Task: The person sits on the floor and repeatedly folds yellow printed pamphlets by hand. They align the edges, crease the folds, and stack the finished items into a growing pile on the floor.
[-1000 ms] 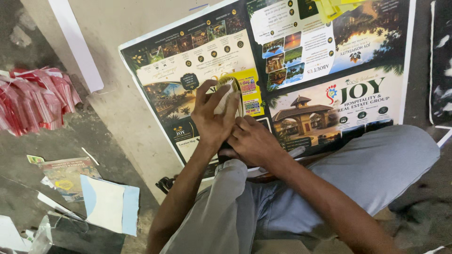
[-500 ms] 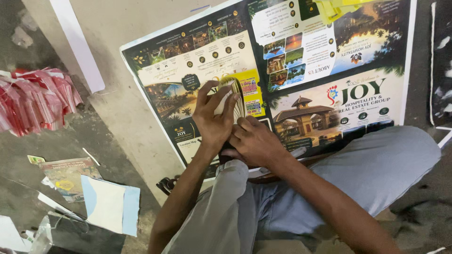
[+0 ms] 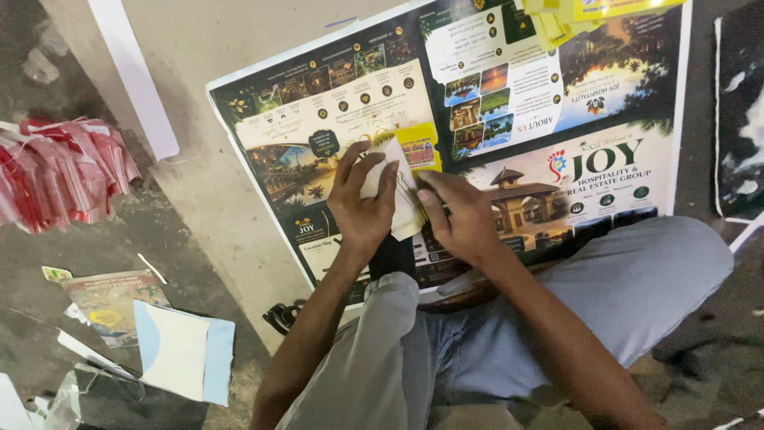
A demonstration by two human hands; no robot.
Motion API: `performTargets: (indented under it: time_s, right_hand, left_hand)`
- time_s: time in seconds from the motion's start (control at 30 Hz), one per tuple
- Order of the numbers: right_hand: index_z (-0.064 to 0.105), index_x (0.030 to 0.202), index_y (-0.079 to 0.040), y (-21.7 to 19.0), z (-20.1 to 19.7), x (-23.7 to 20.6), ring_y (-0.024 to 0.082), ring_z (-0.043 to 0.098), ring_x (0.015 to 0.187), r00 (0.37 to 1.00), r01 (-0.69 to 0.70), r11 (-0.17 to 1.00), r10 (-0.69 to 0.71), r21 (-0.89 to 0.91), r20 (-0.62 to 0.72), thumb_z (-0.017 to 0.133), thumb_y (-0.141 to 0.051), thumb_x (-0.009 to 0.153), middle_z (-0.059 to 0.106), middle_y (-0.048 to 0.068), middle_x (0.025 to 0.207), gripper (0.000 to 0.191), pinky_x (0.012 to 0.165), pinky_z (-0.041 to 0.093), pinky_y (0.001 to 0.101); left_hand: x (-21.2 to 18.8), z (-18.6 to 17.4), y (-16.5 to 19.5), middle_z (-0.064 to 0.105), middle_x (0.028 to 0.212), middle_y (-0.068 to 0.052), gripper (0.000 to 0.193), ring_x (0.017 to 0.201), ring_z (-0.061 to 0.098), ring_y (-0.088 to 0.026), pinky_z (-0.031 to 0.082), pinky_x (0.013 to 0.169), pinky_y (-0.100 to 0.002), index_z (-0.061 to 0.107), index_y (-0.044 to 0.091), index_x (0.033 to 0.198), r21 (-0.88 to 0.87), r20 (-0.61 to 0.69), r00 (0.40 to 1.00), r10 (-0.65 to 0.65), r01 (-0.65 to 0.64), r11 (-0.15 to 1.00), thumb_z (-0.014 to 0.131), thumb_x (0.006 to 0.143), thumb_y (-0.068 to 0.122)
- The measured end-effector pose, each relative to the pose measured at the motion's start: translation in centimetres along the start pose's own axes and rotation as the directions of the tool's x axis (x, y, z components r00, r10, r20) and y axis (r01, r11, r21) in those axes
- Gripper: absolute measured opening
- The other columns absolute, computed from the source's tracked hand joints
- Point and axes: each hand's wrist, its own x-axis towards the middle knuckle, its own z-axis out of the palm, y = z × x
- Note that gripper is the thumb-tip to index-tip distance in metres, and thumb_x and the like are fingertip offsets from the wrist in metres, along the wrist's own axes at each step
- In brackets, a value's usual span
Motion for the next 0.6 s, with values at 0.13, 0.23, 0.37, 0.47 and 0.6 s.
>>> performTargets:
  time_s: [0.13,0.23,0.37,0.47,0.6]
  right_hand:
    - [0.063,0.131,0.003,1.9,0.7,0.2,0.024,0.077,0.096,0.951,-0.298,0.942,0.279,0.157,0.132,0.062,-0.026,0.103,0.075,0.021,0.110,0.040,0.081,0.060,0.0341]
    - [0.060,0.135,0.004,2.7,0.8,-0.1,0.023,0.075,0.102,0.964,-0.245,0.942,0.213,0.229,0.157,0.058,-0.025,0.107,0.075,0.022,0.112,0.040,0.086,0.058,0.0336]
    - [0.058,0.140,0.003,3.2,1.1,-0.1,0.022,0.071,0.092,0.967,-0.246,0.947,0.224,0.206,0.125,0.057,-0.023,0.109,0.075,0.020,0.104,0.041,0.078,0.055,0.0325]
    - [0.060,0.133,0.001,3.2,1.8,0.5,0.017,0.066,0.073,0.899,-0.439,0.867,0.423,0.237,0.117,0.059,-0.022,0.104,0.075,0.015,0.090,0.037,0.063,0.053,0.0306]
    - [0.063,0.124,0.001,2.4,1.1,1.4,0.016,0.065,0.069,0.940,-0.340,0.926,0.341,0.163,0.020,0.058,-0.018,0.104,0.072,0.015,0.088,0.027,0.062,0.051,0.0309]
  left_hand:
    - [0.3,0.2,0.6,0.069,0.125,-0.018,0.020,0.111,0.074,-0.031,0.061,0.089,-0.039,0.071,0.002,0.107,0.024,-0.013,1.000,-0.019,0.019,1.000,0.081,0.090,0.006]
    - [0.5,0.2,1.5,0.068,0.130,-0.017,0.032,0.116,0.073,-0.032,0.062,0.093,-0.040,0.067,0.004,0.120,0.110,-0.015,1.000,0.011,-0.009,0.994,0.081,0.093,0.011]
    - [-0.2,-1.2,2.1,0.038,0.156,-0.014,0.085,0.118,0.069,-0.025,0.062,0.093,-0.035,0.011,0.007,0.155,-0.344,0.170,0.959,-0.225,0.272,0.899,0.069,0.096,0.026]
    - [-0.7,-1.7,1.5,0.038,0.160,-0.022,0.089,0.132,0.063,-0.033,0.060,0.103,-0.041,0.005,0.001,0.163,-0.328,0.271,0.955,-0.121,0.209,0.921,0.069,0.102,0.018]
    - [-1.4,-1.1,0.5,0.056,0.151,-0.020,0.061,0.121,0.071,-0.031,0.064,0.096,-0.039,0.040,0.002,0.153,-0.186,0.124,0.981,-0.147,0.168,0.968,0.069,0.101,0.010]
